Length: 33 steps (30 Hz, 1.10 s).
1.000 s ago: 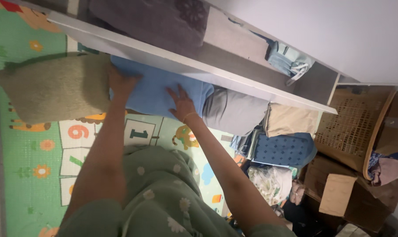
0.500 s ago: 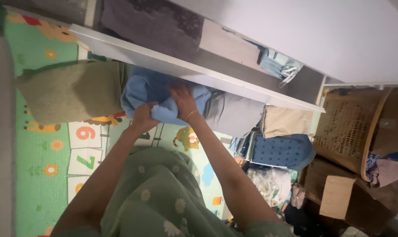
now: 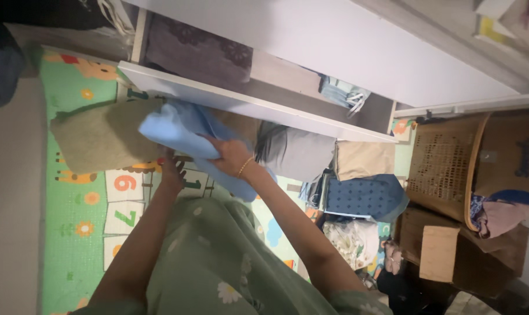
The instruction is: The person folds various pieces of bedding and towels and stacks them neatly in a white shelving unit. The person handles multiple items one at a time, folding each and placing it into the shelf.
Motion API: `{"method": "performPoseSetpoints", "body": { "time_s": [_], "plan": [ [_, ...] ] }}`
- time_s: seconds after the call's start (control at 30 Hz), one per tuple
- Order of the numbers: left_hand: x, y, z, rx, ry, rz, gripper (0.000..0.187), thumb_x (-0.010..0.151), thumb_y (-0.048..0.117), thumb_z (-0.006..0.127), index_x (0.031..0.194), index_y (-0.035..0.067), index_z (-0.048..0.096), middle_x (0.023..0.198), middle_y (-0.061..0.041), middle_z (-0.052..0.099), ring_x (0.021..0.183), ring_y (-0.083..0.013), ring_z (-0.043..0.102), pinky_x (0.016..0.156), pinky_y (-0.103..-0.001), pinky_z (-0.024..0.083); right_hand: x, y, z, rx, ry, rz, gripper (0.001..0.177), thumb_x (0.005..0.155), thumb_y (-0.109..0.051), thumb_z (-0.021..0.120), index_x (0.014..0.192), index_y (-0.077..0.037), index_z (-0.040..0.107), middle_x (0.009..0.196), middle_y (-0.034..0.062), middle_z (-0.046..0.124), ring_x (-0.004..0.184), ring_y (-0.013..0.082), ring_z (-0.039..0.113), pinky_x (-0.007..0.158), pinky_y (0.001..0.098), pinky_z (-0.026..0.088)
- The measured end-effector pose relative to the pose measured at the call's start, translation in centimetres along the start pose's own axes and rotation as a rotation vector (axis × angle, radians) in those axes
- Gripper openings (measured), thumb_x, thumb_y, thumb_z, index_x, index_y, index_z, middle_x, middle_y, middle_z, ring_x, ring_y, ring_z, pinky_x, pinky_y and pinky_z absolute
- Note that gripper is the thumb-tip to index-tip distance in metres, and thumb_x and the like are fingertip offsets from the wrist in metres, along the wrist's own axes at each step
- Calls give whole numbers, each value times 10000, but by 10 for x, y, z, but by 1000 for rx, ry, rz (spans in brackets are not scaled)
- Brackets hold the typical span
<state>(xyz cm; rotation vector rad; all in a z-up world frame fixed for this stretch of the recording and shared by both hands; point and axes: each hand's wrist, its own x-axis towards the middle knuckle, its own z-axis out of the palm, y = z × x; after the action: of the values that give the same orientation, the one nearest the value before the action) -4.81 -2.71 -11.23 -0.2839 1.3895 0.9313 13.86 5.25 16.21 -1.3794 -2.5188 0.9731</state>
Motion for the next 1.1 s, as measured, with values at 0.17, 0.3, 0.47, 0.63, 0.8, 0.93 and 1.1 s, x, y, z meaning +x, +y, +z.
{"method": "performPoseSetpoints", "body": {
  "time_s": [0.17, 0.3, 0.47, 0.63, 0.8, 0.93, 1.1],
  "plan": [
    [-34, 36, 36, -327, -319, 86, 731, 941, 592, 492, 1526, 160, 417, 1529, -100, 452, 1397, -315, 428, 1113, -476, 330, -12, -54, -56, 295, -206, 58, 511, 960, -510, 690, 1274, -107, 709, 1019, 149, 799, 901, 289, 769, 841, 402, 600],
    [-100, 72, 59, -422, -629, 66, 677, 954, 524, 510, 1498, 126, 447, 1485, -121, 488, 1358, -328, 465, 1098, -491, 357, -13, -60, -71, 931, -196, 124, 485, 909, -337, 806, 1268, -28, 700, 1168, 122, 761, 1036, 211, 730, 928, 355, 592],
    [-177, 89, 102, -388, -909, -41, 609, 971, 439, 532, 1462, 83, 485, 1430, -148, 534, 1309, -344, 510, 1079, -509, 390, -15, -31, -75, 973, 171, 498, 354, 890, -239, 771, 1182, -43, 723, 1099, 129, 765, 954, 214, 736, 871, 348, 613],
    [-199, 102, 146, -258, -1011, -150, 541, 987, 354, 555, 1426, 40, 523, 1376, -175, 580, 1260, -359, 556, 1060, -528, 424, -43, 1, -75, 648, 655, 66, 433, 971, -191, 752, 1349, -57, 590, 1429, 183, 554, 1273, 251, 570, 1060, 374, 487],
    [-211, 100, 157, 349, -702, 134, 473, 1004, 269, 577, 1390, -3, 561, 1321, -202, 626, 1211, -375, 602, 1041, -546, 457, -81, 25, -88, 1397, 450, 443, 659, 935, -272, 718, 1468, 18, 462, 1299, 156, 637, 1155, 265, 631, 974, 409, 530],
    [-229, 124, 169, 1083, -379, 1309, 419, 1017, 201, 595, 1361, -37, 592, 1278, -224, 663, 1172, -388, 638, 1025, -561, 484, -111, 29, -98, 1475, 542, 475, 666, 888, -255, 728, 1458, -27, 471, 1275, 109, 641, 1153, 231, 648, 992, 384, 531],
    [-236, 166, 211, 1351, -226, 1818, 244, 921, 136, 588, 1092, 26, 722, 1112, -162, 706, 994, -374, 656, 913, -446, 490, -139, 24, -127, 1522, 614, 482, 607, 901, -269, 736, 1403, 11, 542, 1215, 120, 688, 1095, 241, 667, 963, 383, 529]
  ]
}}
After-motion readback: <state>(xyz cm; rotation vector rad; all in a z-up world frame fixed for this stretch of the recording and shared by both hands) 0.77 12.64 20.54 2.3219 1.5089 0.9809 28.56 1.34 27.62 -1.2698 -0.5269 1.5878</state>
